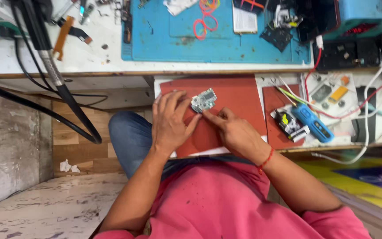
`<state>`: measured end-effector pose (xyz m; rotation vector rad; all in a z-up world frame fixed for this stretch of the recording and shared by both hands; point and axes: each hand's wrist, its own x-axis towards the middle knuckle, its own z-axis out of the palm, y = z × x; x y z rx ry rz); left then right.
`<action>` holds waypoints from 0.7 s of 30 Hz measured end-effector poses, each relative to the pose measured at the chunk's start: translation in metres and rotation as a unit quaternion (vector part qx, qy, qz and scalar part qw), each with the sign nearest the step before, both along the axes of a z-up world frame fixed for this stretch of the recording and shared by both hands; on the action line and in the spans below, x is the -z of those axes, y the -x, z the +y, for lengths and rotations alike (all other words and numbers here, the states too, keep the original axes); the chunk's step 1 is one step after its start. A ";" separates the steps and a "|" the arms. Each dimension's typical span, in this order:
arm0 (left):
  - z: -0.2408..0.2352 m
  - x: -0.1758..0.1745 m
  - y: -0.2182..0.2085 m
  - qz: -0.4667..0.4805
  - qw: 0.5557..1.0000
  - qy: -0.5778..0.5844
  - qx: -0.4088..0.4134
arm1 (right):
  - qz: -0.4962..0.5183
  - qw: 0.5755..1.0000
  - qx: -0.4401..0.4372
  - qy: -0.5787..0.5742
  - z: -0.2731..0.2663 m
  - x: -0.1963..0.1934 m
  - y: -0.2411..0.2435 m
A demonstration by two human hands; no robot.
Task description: The person uses a hot air gun to heat a small circuit board, then scrapes its surface with a small tool. They continue to scrape and inspect the board while occasionally using the hot air gun again.
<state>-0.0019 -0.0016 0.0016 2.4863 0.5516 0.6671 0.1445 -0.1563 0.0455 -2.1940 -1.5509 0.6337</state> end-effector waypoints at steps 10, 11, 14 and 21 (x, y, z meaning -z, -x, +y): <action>-0.003 -0.009 -0.001 -0.012 1.000 -0.002 -0.002 | 0.498 0.839 0.203 -0.088 -0.012 0.012 -0.041; -0.002 -0.009 -0.003 -0.013 1.000 -0.002 -0.001 | 0.581 0.770 0.236 -0.118 -0.014 0.013 -0.047; -0.005 -0.011 -0.002 -0.010 1.000 -0.002 -0.001 | 0.720 0.624 0.236 -0.189 -0.017 0.020 -0.056; -0.006 -0.011 -0.001 -0.004 1.000 -0.001 -0.009 | 0.785 0.535 0.229 -0.211 -0.018 0.034 -0.062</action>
